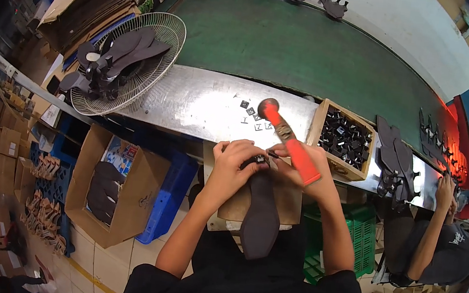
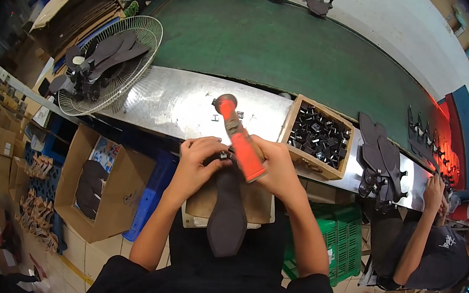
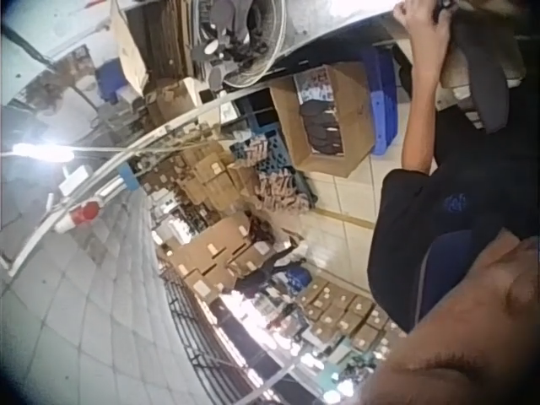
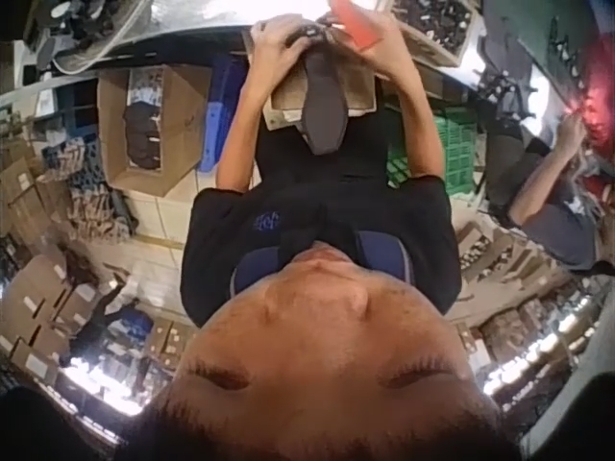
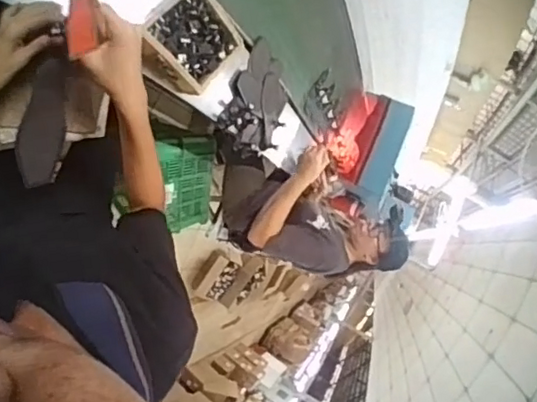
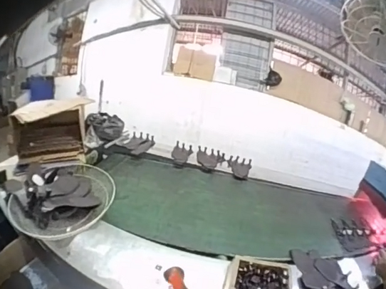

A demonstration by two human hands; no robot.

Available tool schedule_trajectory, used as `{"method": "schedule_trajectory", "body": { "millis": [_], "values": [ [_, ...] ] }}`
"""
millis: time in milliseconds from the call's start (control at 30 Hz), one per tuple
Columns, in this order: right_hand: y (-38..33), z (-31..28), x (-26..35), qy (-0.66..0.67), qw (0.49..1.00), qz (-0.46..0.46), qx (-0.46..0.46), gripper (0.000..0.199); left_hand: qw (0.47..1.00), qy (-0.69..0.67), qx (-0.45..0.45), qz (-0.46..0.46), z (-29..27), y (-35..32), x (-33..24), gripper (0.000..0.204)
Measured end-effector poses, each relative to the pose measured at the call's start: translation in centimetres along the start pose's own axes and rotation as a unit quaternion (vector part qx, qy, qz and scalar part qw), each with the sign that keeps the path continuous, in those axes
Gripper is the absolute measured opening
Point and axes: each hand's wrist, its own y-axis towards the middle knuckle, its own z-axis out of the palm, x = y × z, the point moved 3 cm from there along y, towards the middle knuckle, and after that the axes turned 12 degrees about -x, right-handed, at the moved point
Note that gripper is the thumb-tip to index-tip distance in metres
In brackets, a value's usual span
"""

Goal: Attaching small plastic components to shoe soles using a hammer.

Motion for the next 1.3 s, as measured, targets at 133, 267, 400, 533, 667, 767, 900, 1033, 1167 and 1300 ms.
{"method": "schedule_trajectory", "body": {
  "millis": [133,267,400,533,667,767,900,1033,1167,1300],
  "values": [
    [1.0,1.0,-0.4,0.009,0.996,-0.078,0.039,0.032,0.999,-0.03,0.016,-0.032,0.2,-1.7,0.2,0.026],
    [0.7,1.4,-0.6,-0.024,0.975,-0.207,0.078,0.029,0.997,-0.064,-0.001,-0.053,0.0,-1.8,-0.1,0.024],
    [0.3,1.5,0.0,-0.028,0.966,-0.252,0.045,0.025,0.997,-0.064,-0.015,-0.03,-0.3,-2.2,-0.1,0.023],
    [0.0,1.5,0.2,-0.04,0.962,-0.266,0.043,0.021,0.996,-0.068,0.002,-0.053,-0.3,-2.3,-0.2,0.022],
    [-0.2,1.1,0.9,-0.117,0.939,-0.319,0.053,0.016,0.998,-0.048,-0.003,-0.028,0.6,-2.7,1.1,0.023],
    [-0.6,0.8,1.0,-0.192,0.903,-0.38,0.055,0.011,0.999,-0.041,-0.002,-0.003,0.8,-2.8,1.5,0.027],
    [-1.4,0.6,2.0,-0.26,0.868,-0.416,0.072,0.006,0.995,-0.096,0.003,-0.009,-0.3,-2.0,-0.2,0.032],
    [-1.9,0.6,2.3,-0.258,0.88,-0.394,0.065,0.009,0.979,-0.189,0.008,-0.076,-0.3,-1.9,-0.3,0.034],
    [-2.9,-0.1,3.5,-0.195,0.945,-0.255,0.052,0.027,0.945,-0.245,0.067,-0.204,0.0,-2.0,0.7,0.03],
    [-5.6,0.0,4.7,0.009,0.998,-0.028,-0.053,0.042,0.973,-0.229,0.017,-0.023,0.4,-1.4,0.8,0.028]
  ]
}}
